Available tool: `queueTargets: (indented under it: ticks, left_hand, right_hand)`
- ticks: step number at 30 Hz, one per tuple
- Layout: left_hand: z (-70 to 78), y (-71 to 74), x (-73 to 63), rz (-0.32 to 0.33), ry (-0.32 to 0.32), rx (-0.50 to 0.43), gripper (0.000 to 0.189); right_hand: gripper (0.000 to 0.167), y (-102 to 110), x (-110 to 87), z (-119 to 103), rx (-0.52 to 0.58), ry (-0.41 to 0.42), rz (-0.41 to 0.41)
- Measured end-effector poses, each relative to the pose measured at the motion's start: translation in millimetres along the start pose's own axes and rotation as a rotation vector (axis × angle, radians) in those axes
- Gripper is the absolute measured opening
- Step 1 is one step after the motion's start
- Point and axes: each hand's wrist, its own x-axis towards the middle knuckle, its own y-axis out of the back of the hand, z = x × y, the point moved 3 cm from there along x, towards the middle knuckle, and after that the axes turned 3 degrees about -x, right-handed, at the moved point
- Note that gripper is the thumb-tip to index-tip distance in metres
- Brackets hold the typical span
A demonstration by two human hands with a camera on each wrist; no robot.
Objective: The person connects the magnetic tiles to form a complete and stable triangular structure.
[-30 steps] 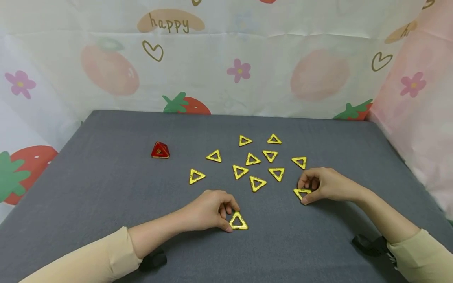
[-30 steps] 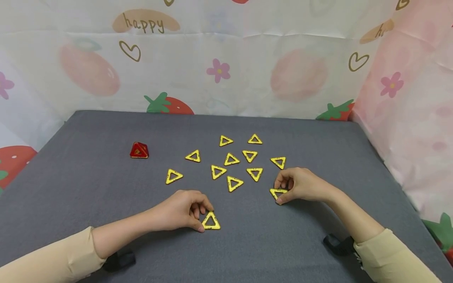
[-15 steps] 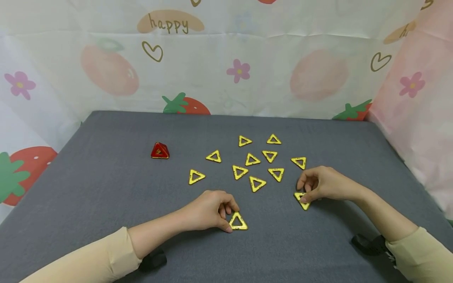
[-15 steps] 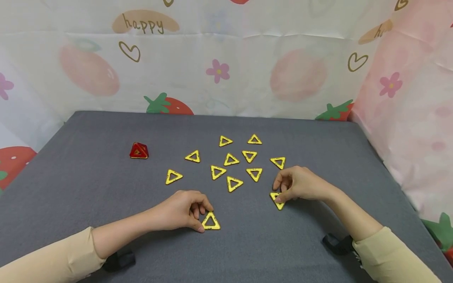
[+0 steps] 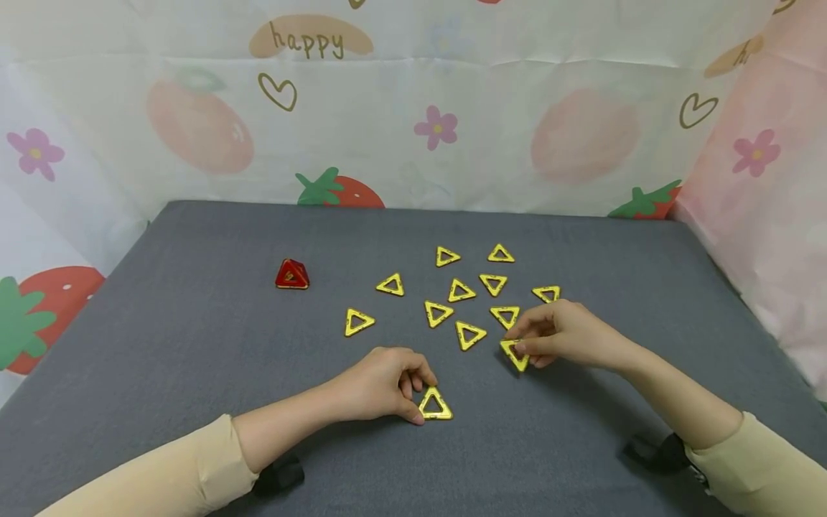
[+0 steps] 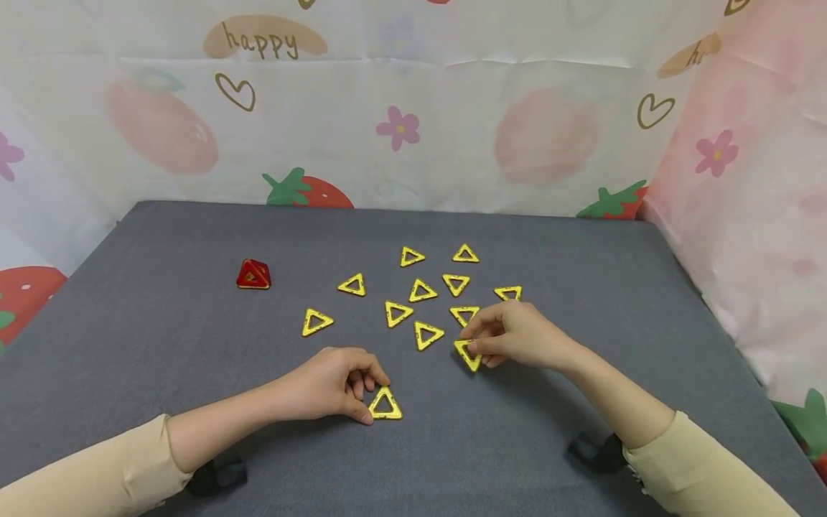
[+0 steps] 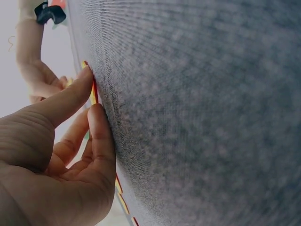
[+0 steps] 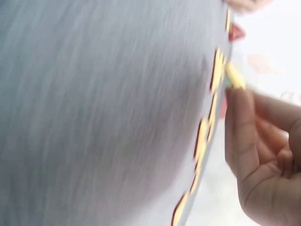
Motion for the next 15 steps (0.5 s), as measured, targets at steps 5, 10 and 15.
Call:
queueTargets:
  ticks: [5,10,15]
  left_hand:
    - [-0.5,-0.2,0.2,-0.001,0.002,0.006,0.037]
    - [0.3,0.2,0.1,-0.002,0.000,0.011,0.037]
    - [-0.5,0.0,0.7,0.001,-0.003,0.020,0.036]
  right_hand:
    - [0.027,-17,5.2,-15,0.103,-0.002,0.016]
    - [0.023,-36,10.9,-27,0.180,-0.028,0.005]
    - [0.020,-51,15.3,-36,0.192,-0.054,0.003]
